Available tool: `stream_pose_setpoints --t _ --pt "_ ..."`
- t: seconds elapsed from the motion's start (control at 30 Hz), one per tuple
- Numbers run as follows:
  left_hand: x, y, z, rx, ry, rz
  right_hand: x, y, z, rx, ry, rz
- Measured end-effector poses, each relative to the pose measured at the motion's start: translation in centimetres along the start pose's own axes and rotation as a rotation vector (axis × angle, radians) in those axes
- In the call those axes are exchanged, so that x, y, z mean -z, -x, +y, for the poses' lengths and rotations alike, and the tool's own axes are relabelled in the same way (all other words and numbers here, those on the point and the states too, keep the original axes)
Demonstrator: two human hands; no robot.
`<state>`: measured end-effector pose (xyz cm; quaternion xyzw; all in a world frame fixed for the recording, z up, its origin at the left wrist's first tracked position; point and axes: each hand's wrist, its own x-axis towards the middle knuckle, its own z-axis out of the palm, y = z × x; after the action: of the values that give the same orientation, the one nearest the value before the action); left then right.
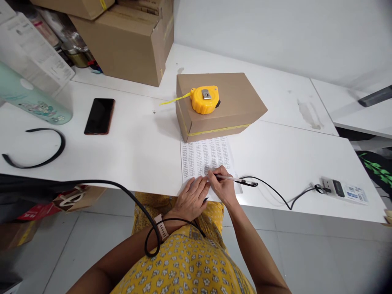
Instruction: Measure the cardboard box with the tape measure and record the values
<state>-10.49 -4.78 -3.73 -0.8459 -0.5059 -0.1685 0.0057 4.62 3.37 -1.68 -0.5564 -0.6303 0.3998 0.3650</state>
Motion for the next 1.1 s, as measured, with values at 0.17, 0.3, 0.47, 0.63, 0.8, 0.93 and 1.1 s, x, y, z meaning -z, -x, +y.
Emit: stream_pose_setpoints --t 0.17,0.3,0.47,0.63,0.8,0.93,1.1 --pt "-0.13 0.02 -0.03 -0.001 0.006 -0.026 -0.02 0.00 0.12 0.012 0.020 0.002" --pt "-0.11 0.09 0.00 -0.004 0.005 -0.013 -0.07 0.02 0.07 0.013 0.001 -0.003" --pt "-0.06 0.08 -0.05 0.000 0.013 -0.074 0.05 0.07 0.04 0.002 -0.006 0.034" --pt "0.30 -0.13 -0.09 -0.005 0.001 -0.090 0.18 0.07 0.08 0.004 0.007 0.047" --pt "0.64 -0.26 -0.05 -0.010 0.011 -0.072 0.15 0.01 0.02 0.017 0.027 0.044" --pt "0.57 -0.22 -0.05 -0.005 0.024 -0.078 0.18 -0.04 -0.04 0.020 0.019 0.028" --pt "0.54 -0.20 -0.05 0.000 0.029 -0.110 0.23 0.01 -0.15 0.004 -0.002 0.027"
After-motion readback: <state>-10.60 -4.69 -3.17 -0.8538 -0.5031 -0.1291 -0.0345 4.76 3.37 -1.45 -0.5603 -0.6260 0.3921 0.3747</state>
